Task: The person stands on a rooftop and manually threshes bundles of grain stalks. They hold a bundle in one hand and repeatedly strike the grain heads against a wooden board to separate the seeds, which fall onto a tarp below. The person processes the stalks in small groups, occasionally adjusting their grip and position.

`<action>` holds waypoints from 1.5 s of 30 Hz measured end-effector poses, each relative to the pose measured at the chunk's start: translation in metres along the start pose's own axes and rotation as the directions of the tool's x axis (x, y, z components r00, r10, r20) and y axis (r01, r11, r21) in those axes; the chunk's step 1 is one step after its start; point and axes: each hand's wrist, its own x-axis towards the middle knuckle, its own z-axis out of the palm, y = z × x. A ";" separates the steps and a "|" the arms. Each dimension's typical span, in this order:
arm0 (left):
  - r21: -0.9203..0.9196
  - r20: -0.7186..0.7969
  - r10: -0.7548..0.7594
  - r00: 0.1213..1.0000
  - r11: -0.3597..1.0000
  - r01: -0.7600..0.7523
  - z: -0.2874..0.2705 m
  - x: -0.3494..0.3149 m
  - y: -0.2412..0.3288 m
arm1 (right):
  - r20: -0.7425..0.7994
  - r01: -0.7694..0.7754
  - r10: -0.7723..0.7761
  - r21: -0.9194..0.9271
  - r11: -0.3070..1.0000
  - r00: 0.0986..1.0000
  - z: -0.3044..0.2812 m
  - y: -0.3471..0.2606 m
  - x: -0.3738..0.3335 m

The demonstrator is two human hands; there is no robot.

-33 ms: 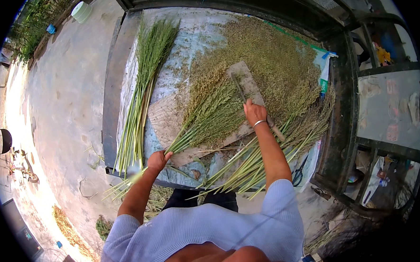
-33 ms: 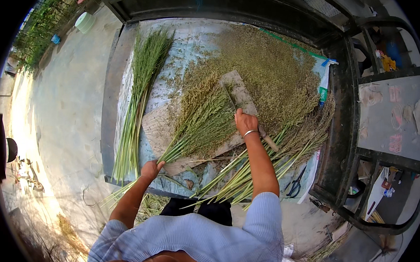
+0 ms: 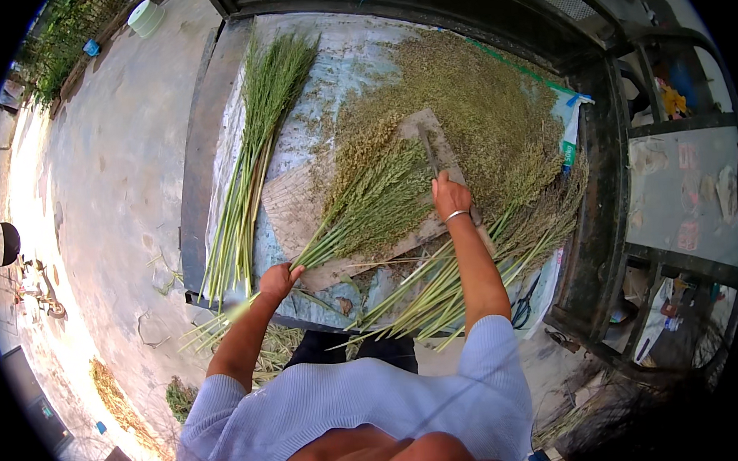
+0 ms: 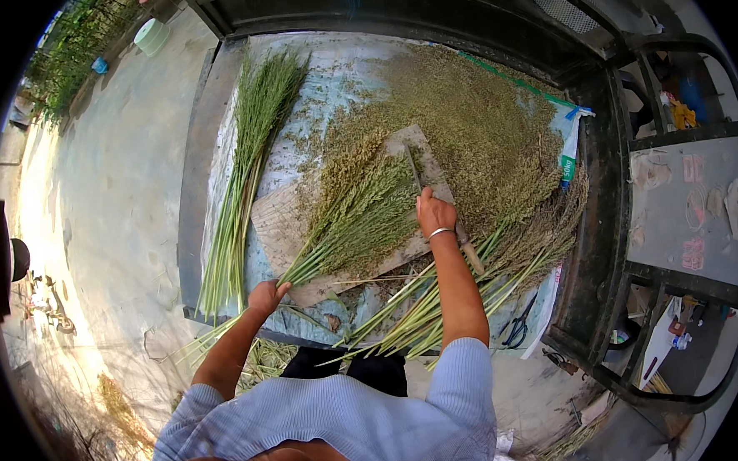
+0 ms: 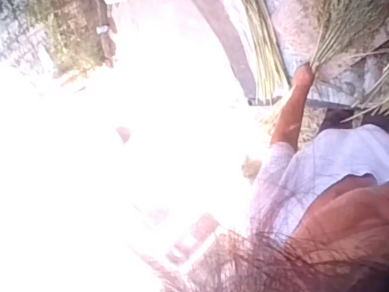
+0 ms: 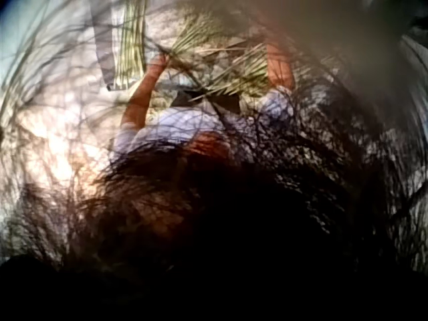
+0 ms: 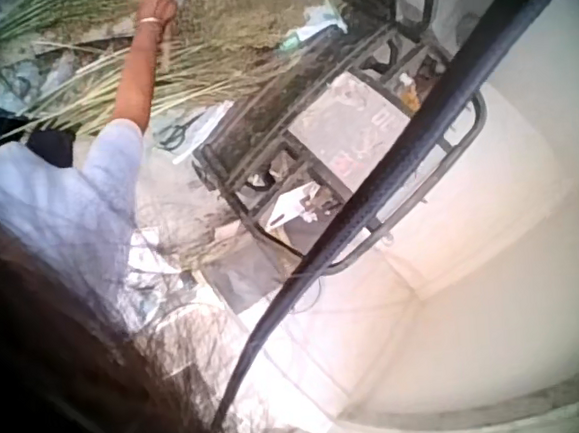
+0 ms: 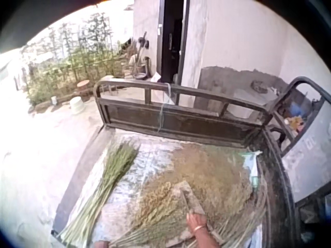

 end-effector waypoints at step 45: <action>0.063 0.051 0.017 0.999 0.998 -0.020 0.008 0.003 0.017 | -0.054 0.267 -0.276 -0.135 0.954 0.960 -0.001 0.011 -0.013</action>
